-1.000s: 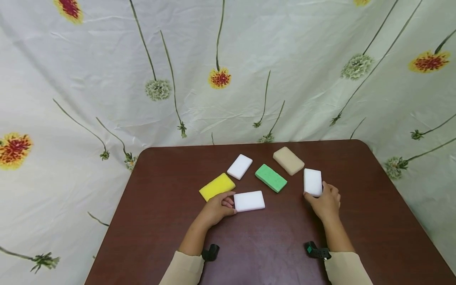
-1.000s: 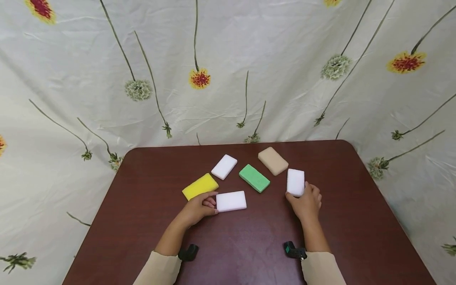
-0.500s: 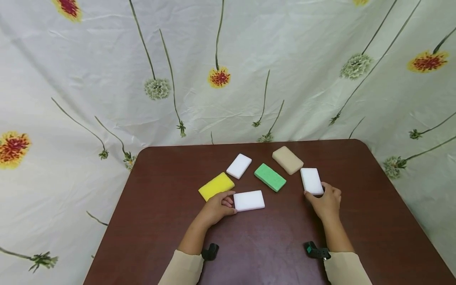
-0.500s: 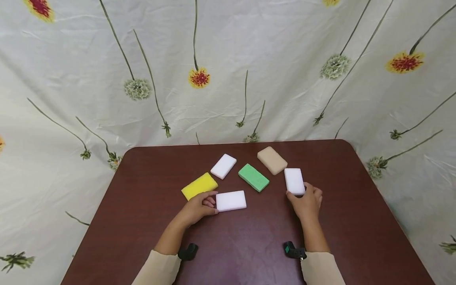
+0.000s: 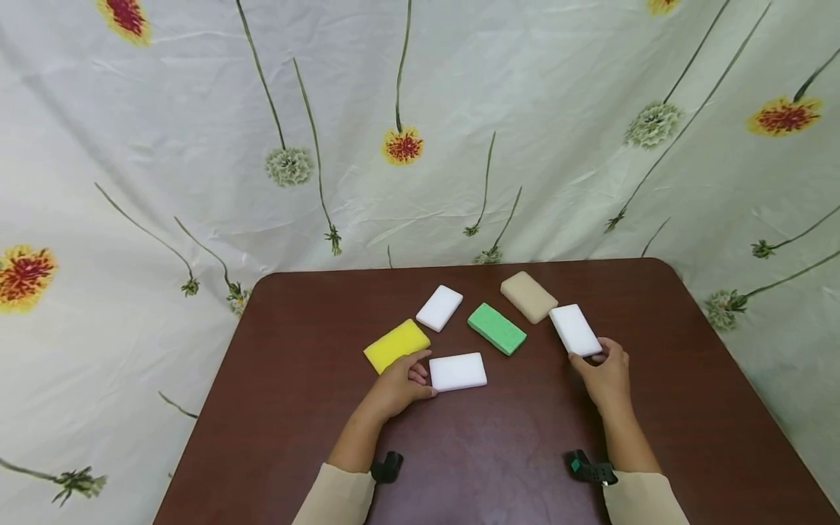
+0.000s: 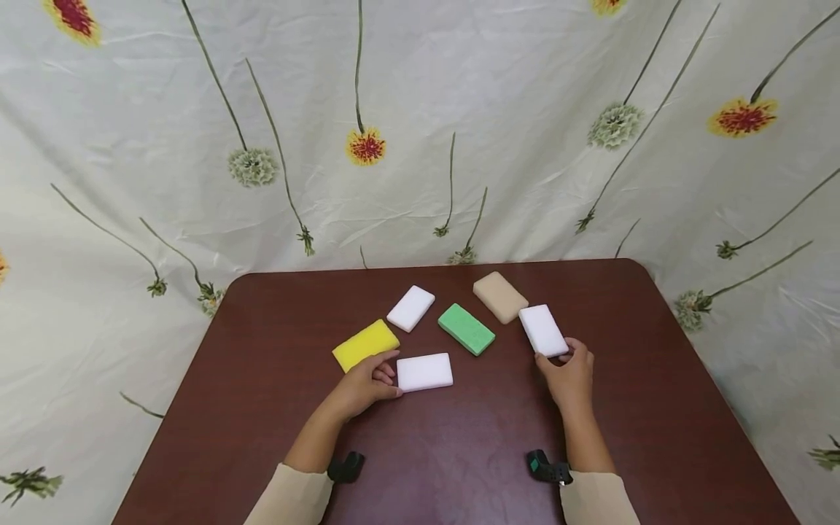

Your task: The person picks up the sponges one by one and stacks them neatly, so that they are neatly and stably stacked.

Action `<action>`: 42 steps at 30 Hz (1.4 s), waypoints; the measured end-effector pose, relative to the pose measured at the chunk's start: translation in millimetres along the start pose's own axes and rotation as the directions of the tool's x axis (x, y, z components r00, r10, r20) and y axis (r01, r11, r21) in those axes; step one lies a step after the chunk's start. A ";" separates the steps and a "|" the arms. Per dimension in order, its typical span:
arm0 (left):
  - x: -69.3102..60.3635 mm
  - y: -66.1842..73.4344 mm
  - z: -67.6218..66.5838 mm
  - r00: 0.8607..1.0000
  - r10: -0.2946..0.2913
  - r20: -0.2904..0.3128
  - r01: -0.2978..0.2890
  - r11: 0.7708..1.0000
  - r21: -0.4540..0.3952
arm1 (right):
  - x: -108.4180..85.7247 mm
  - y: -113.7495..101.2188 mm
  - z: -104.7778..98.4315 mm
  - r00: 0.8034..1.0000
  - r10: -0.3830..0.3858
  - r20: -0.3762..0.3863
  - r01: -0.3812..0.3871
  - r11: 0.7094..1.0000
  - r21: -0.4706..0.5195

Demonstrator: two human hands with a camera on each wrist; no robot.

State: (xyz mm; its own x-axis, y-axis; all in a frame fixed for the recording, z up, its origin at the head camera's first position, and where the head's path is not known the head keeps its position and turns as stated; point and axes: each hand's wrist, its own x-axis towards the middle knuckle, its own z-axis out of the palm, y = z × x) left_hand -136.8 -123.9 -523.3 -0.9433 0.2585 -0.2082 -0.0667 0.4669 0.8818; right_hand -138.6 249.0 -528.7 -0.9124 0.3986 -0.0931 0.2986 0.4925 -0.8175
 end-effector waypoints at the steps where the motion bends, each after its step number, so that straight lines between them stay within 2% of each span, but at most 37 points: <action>1: -0.3 0.1 0.1 1.000 0.002 -0.002 -0.002 1.000 0.002 | -0.5 0.1 0.1 1.000 0.003 -0.004 -0.003 1.000 0.016; 9: -0.5 1.6 -0.5 1.000 0.000 -0.010 0.001 1.000 0.026 | -4.9 -2.4 1.1 0.999 -0.032 0.017 0.030 0.994 0.106; 19: 1.2 -0.1 -0.7 1.000 -0.007 -0.018 0.008 0.999 0.049 | -8.8 -10.3 8.6 0.987 -0.110 0.120 0.097 0.990 0.107; 26: 1.5 -2.7 0.0 1.000 -0.011 -0.016 0.012 0.999 0.046 | -13.1 -14.0 14.2 0.967 -0.158 0.199 0.135 0.983 0.124; 34: 0.3 -1.1 0.8 1.000 -0.020 -0.019 0.021 0.999 0.041 | -17.8 -19.6 21.3 0.942 -0.235 0.241 0.199 0.966 0.164; 42: -0.5 -0.6 1.8 0.999 -0.016 -0.029 0.017 0.999 0.050 | -23.4 -24.5 27.0 0.913 -0.237 0.332 0.178 0.964 0.199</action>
State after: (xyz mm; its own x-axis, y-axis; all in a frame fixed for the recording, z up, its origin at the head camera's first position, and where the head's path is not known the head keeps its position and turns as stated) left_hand -135.7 -122.8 -524.5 -0.9511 0.2264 -0.2100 -0.0669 0.5130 0.8558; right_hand -132.1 206.7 -521.9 -0.9967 -0.0099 -0.0802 0.0699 0.3913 -0.9176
